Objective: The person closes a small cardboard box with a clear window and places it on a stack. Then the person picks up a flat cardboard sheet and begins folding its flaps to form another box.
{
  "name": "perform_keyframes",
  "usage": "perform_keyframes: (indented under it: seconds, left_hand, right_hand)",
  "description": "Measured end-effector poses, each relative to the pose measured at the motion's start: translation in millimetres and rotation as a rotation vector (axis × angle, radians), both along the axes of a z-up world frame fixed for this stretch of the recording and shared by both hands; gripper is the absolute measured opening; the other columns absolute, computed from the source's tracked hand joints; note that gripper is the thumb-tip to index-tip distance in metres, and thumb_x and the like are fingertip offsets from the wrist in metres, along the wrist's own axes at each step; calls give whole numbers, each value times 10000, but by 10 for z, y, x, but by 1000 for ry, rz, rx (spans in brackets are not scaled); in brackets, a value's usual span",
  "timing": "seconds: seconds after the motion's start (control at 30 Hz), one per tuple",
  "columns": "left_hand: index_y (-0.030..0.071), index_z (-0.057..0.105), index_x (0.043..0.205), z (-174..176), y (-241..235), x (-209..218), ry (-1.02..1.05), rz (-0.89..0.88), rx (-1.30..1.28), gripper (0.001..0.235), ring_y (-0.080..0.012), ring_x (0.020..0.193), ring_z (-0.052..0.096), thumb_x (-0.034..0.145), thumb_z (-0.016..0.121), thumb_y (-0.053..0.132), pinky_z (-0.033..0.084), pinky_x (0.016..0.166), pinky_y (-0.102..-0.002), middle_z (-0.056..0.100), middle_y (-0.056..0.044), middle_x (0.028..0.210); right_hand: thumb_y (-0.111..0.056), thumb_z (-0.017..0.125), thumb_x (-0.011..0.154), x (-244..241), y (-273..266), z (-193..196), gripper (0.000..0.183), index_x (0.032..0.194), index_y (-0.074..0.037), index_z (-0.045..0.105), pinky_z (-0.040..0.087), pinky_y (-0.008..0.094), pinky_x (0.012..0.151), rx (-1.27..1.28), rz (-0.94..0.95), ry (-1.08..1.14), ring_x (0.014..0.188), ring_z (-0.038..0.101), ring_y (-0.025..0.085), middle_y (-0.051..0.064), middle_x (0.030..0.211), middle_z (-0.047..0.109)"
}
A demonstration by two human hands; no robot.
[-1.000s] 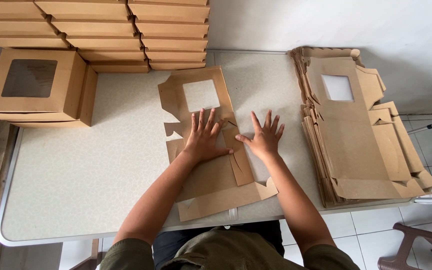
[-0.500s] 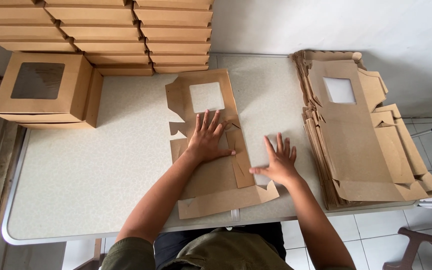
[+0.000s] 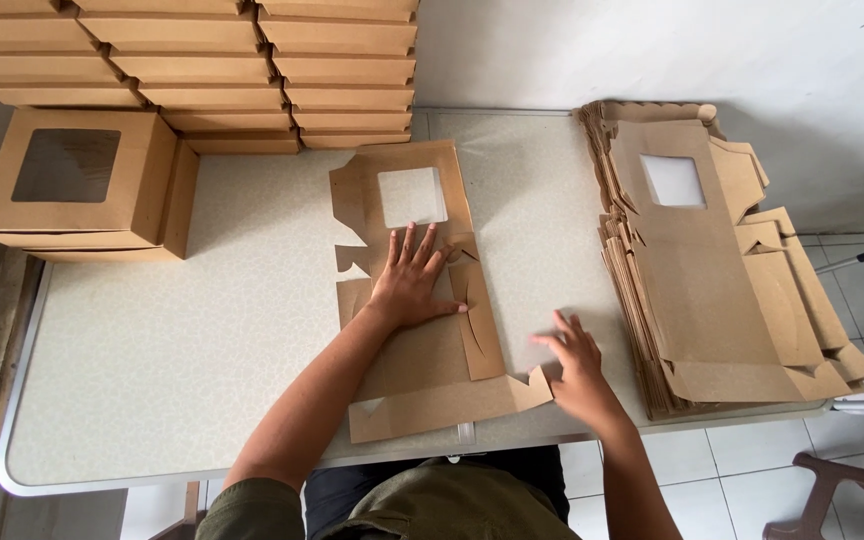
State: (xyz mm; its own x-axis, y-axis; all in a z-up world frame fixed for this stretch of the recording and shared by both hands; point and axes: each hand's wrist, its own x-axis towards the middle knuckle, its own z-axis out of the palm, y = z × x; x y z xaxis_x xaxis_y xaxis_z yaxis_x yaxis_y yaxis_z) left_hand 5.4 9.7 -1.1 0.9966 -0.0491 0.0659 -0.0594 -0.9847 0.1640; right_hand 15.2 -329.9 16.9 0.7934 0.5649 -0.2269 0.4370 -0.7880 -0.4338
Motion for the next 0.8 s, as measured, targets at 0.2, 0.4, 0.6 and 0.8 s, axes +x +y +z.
perform_keyframes:
  seconds: [0.2,0.4,0.6,0.8]
  left_hand:
    - [256,365,1564,-45,-5,2,-52,-32,-47,1081,-473,1554,136,733,490,936,108,1231,-659,270,-151,1671]
    - [118,413,1552,-54,26,-33,-172,-213,-179,960,-489,1528,131,884,446,807,54,1233,-644,166,-188,1683]
    - [-43,318,1554,407,-187,-233,-21,-399,-294,1286,-365,1553,-112,736,314,950,-58,1242,-566,-60,-161,1694]
    - [-70,102,1583,-53,-487,-352,-113,-414,15,1740,-427,1558,-20,403,508,1143,-96,1231,-618,74,-223,1683]
  right_hand:
    - [-263,730,839,-465,173,370,560,1380,-270,582,128,665,1190,25,73,52,1524,118,476,136,1659,213]
    - [-542,699,881,-537,332,314,901,1597,-234,247,-128,561,1198,16,96,80,1542,-215,355,148,1695,-118]
    - [-580,814,784,-479,282,176,1062,1602,-250,222,-146,573,1189,25,99,104,1539,-236,362,148,1696,-135]
    - [-574,821,776,-444,322,292,1066,1603,-254,229,-153,558,1189,2,98,164,1534,-263,359,146,1692,-161]
